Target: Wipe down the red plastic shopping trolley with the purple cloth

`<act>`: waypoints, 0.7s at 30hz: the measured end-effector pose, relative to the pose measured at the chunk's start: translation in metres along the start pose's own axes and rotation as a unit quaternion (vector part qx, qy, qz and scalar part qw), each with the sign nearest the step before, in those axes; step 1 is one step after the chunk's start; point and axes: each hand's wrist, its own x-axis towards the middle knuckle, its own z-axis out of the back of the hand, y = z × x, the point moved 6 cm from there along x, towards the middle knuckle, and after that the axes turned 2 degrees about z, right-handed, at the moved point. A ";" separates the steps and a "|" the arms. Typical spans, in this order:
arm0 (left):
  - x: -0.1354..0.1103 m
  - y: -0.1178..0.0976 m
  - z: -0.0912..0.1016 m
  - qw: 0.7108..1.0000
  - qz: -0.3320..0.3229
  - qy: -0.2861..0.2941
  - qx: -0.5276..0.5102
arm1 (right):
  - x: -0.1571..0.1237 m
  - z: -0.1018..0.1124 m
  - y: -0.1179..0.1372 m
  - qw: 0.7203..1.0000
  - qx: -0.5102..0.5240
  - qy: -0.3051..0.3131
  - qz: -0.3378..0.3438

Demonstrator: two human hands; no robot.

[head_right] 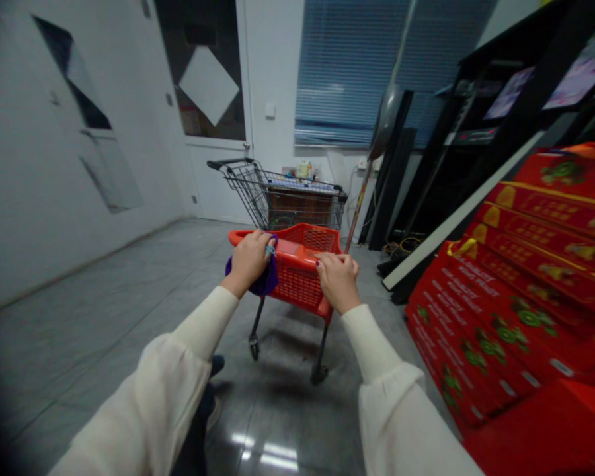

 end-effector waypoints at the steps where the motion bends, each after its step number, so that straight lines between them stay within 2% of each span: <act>1: 0.000 0.002 -0.001 1.000 0.019 -0.005 0.005 | 0.000 -0.002 0.002 1.000 -0.001 -0.003 -0.002; 4: -0.005 -0.022 -0.002 1.000 0.003 -0.008 0.008 | 0.001 -0.008 0.009 1.000 -0.005 -0.001 0.001; 6: -0.009 -0.044 -0.003 0.999 -0.047 0.001 -0.005 | 0.001 -0.009 0.009 1.000 -0.005 0.009 0.012; 8: -0.011 -0.054 -0.002 0.994 -0.104 0.017 -0.025 | 0.000 -0.007 0.002 1.000 0.001 0.013 0.023; 10: -0.009 -0.045 0.000 0.991 -0.123 0.026 -0.036 | -0.001 -0.002 -0.011 0.999 0.024 -0.003 0.026; 11: -0.006 -0.034 0.000 0.993 -0.109 0.026 -0.035 | -0.002 0.000 -0.018 0.999 0.043 -0.015 0.026; 14: 0.002 -0.001 0.000 1.000 -0.004 0.012 -0.005 | -0.005 -0.004 -0.034 0.993 0.107 -0.037 0.018; 16: 0.002 -0.001 -0.001 0.999 0.045 0.001 0.011 | -0.005 -0.012 -0.034 0.990 0.133 -0.045 0.011; 18: -0.002 -0.022 -0.002 0.999 0.038 -0.005 0.011 | -0.005 -0.018 -0.027 0.989 0.140 -0.055 0.007; 21: -0.014 -0.067 -0.004 0.999 -0.048 -0.003 -0.010 | -0.005 -0.021 -0.013 0.990 0.136 -0.047 0.014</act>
